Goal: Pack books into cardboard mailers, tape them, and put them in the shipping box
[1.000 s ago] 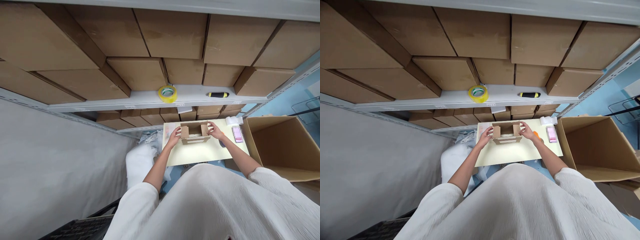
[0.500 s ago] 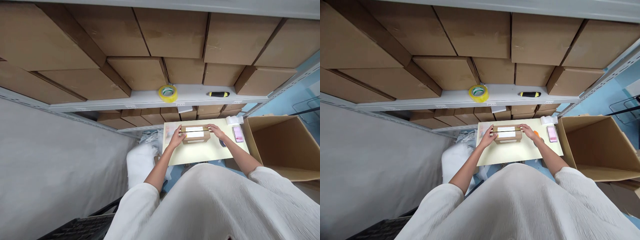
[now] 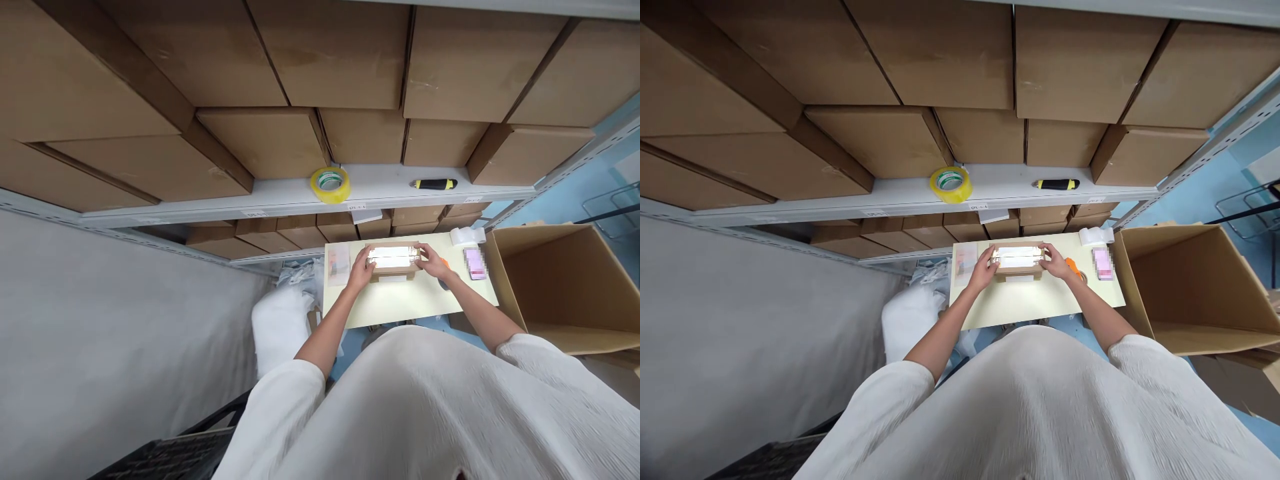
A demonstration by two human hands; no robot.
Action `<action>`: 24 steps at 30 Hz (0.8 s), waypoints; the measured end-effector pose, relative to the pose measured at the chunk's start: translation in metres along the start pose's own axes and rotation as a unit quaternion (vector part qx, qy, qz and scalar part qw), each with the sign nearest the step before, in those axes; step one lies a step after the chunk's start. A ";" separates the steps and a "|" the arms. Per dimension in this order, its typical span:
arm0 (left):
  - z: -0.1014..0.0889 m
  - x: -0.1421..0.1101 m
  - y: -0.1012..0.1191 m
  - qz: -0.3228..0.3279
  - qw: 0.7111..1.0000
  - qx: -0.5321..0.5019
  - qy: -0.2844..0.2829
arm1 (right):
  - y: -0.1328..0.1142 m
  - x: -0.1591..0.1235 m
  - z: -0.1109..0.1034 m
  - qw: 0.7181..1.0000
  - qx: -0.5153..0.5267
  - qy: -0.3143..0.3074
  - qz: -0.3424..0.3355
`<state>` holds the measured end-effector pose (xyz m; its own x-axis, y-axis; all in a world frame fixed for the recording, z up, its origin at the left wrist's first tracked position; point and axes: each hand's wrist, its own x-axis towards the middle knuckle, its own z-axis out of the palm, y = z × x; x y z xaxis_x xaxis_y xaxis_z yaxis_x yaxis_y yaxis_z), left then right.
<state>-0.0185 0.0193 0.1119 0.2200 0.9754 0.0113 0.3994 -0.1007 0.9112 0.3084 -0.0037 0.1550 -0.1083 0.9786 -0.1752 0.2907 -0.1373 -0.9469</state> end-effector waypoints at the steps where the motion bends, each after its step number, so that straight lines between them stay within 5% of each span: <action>1: 0.001 0.002 0.001 -0.002 1.000 -0.004 -0.001 | -0.001 0.001 -0.001 1.000 -0.008 0.004 -0.003; 10: 0.000 -0.004 -0.006 -0.009 1.000 0.006 -0.028 | 0.003 0.000 -0.009 1.000 -0.010 -0.012 0.021; 17: -0.001 -0.030 -0.029 -0.045 0.997 0.023 -0.051 | 0.015 -0.016 0.011 0.994 -0.040 -0.056 0.080; 24: 0.016 -0.039 -0.016 -0.042 0.996 0.075 -0.028 | 0.027 -0.014 0.017 0.997 -0.034 0.001 0.073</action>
<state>-0.0189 -0.0200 0.0902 0.2288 0.9694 -0.0889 0.5460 -0.0521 0.8362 0.3018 -0.0235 0.1275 -0.0579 0.9493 -0.3089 0.3670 -0.2675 -0.8909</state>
